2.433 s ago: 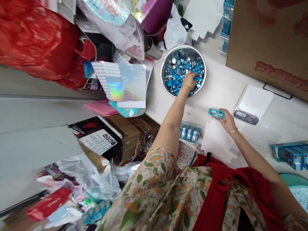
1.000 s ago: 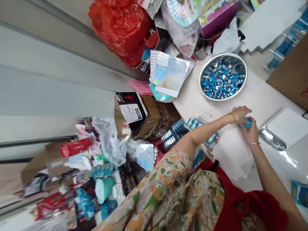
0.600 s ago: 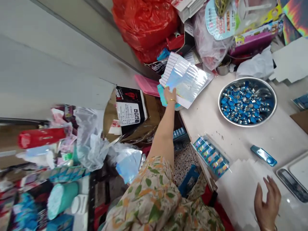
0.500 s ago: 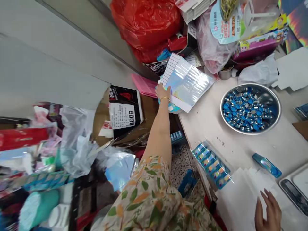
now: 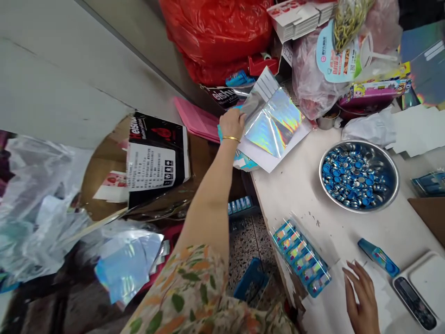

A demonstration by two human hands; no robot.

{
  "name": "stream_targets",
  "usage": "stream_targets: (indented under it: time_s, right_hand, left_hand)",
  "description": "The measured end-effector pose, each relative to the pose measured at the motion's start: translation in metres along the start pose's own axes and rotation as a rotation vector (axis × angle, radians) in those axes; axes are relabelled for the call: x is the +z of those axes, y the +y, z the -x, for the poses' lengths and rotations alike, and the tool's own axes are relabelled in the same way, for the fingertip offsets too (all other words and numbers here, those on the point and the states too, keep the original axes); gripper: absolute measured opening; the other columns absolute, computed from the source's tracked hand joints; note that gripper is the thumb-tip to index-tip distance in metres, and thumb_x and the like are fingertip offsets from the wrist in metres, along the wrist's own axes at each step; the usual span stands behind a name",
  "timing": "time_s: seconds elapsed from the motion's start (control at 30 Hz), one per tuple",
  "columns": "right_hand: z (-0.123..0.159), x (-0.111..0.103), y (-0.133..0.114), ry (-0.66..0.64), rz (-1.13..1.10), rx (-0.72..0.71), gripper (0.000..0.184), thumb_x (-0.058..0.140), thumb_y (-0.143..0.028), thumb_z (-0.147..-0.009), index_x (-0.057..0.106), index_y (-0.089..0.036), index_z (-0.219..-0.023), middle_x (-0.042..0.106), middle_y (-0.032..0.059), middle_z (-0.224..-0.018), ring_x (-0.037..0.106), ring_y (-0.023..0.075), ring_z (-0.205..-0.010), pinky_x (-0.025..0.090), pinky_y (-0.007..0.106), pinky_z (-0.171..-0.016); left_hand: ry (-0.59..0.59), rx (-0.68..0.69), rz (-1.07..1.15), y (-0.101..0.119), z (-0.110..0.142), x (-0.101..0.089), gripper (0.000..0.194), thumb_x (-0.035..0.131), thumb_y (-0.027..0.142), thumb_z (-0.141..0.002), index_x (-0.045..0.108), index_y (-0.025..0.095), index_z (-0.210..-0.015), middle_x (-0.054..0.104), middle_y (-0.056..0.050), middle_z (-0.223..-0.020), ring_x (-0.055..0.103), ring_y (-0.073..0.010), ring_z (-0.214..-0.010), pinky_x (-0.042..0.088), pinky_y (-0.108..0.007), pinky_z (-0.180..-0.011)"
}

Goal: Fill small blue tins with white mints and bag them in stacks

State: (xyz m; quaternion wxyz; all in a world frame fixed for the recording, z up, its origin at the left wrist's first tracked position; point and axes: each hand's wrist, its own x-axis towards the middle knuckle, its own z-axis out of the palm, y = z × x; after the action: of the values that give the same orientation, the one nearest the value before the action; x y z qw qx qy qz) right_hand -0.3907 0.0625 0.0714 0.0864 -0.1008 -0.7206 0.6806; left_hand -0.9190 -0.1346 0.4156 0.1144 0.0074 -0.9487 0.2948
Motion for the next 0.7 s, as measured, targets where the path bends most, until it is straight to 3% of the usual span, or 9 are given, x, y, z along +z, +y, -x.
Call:
stream_targets:
  time_s: [0.07,0.13,0.23,0.33,0.37,0.43,0.5,0.6,0.7]
  right_hand:
    - [-0.052,-0.005,-0.019,-0.004,0.036,-0.112,0.068,0.058,-0.033,-0.098,0.044,-0.062,-0.159,0.076,0.0106,-0.131,0.072,0.0468,-0.127,0.064,0.082,-0.093]
    - [-0.121,-0.016,-0.052,0.072,0.08,-0.251,0.077,0.059,-0.032,-0.101,0.03,-0.054,-0.169,0.066,0.0128,-0.15,0.057,0.0446,-0.148,0.056,0.082,-0.109]
    - [-0.224,-0.045,-0.119,0.241,0.147,-0.457,0.088,0.065,-0.045,-0.102,0.015,-0.043,-0.174,0.041,0.0145,-0.173,0.025,0.0467,-0.168,0.03,0.083,-0.128]
    - [-0.289,-0.069,-0.177,0.206,0.187,-0.592,0.084,0.06,-0.061,-0.103,0.026,-0.026,-0.171,0.041,0.0191,-0.172,0.022,0.0524,-0.166,0.012,0.086,-0.13]
    - [-0.298,-0.073,-0.188,0.137,0.148,-0.615,0.076,0.056,-0.062,-0.105,0.036,-0.024,-0.167,0.052,0.0194,-0.163,0.033,0.0506,-0.162,0.014,0.084,-0.13]
    - [-0.301,-0.076,-0.196,-0.035,0.009,-0.605,0.057,0.047,-0.062,-0.109,0.057,-0.021,-0.148,0.071,0.0164,-0.132,0.061,0.0406,-0.137,0.037,0.071,-0.123]
    - [-0.29,-0.078,-0.19,-0.189,-0.14,-0.535,0.049,0.041,-0.06,-0.111,0.069,-0.021,-0.118,0.073,0.01,-0.098,0.07,0.0273,-0.1,0.054,0.049,-0.1]
    - [-0.268,-0.085,-0.173,-0.29,-0.251,-0.416,0.052,0.042,-0.063,-0.11,0.059,-0.022,-0.083,0.06,0.0023,-0.073,0.055,0.0163,-0.069,0.044,0.033,-0.071]
    - [-0.254,-0.094,-0.162,-0.289,-0.287,-0.322,0.059,0.042,-0.07,-0.107,0.043,-0.023,-0.072,0.048,-0.0022,-0.065,0.041,0.0131,-0.062,0.034,0.031,-0.065]
  left_hand:
    - [-0.019,0.163,0.05,0.009,0.017,-0.046,0.033,0.048,0.035,-0.106,0.067,0.021,-0.129,0.073,-0.014,-0.127,0.064,-0.0342,-0.127,0.047,-0.048,-0.109]
    - [-0.087,0.39,0.105,0.021,0.043,-0.095,0.027,0.052,0.037,-0.102,0.068,0.023,-0.118,0.074,-0.01,-0.106,0.069,-0.0311,-0.108,0.051,-0.043,-0.098]
    - [-0.358,0.675,0.188,0.042,0.088,-0.159,0.027,0.054,0.049,-0.099,0.071,0.028,-0.097,0.071,-0.005,-0.087,0.067,-0.025,-0.087,0.052,-0.039,-0.086]
    - [-0.649,0.808,0.304,0.06,0.122,-0.199,0.038,0.057,0.062,-0.096,0.074,0.029,-0.087,0.071,-0.004,-0.08,0.065,-0.0223,-0.08,0.052,-0.038,-0.082]
    - [-0.702,0.829,0.353,0.065,0.129,-0.206,0.041,0.058,0.065,-0.096,0.074,0.029,-0.084,0.07,-0.004,-0.077,0.064,-0.0215,-0.078,0.052,-0.038,-0.08]
    - [-0.754,0.845,0.443,0.072,0.136,-0.208,0.046,0.059,0.07,-0.094,0.073,0.029,-0.08,0.07,-0.003,-0.074,0.063,-0.0197,-0.074,0.052,-0.036,-0.076]
    - [-0.797,0.849,0.498,0.079,0.14,-0.199,0.049,0.06,0.073,-0.093,0.073,0.028,-0.079,0.071,-0.003,-0.075,0.064,-0.0186,-0.073,0.051,-0.034,-0.073]
    - [-0.806,0.906,0.501,0.093,0.149,-0.174,0.045,0.063,0.071,-0.093,0.077,0.029,-0.088,0.077,-0.003,-0.085,0.07,-0.0196,-0.079,0.053,-0.033,-0.077]
    - [-0.545,1.009,0.477,0.117,0.173,-0.15,0.038,0.069,0.064,-0.094,0.08,0.032,-0.113,0.081,-0.006,-0.103,0.074,-0.0244,-0.098,0.053,-0.039,-0.092]
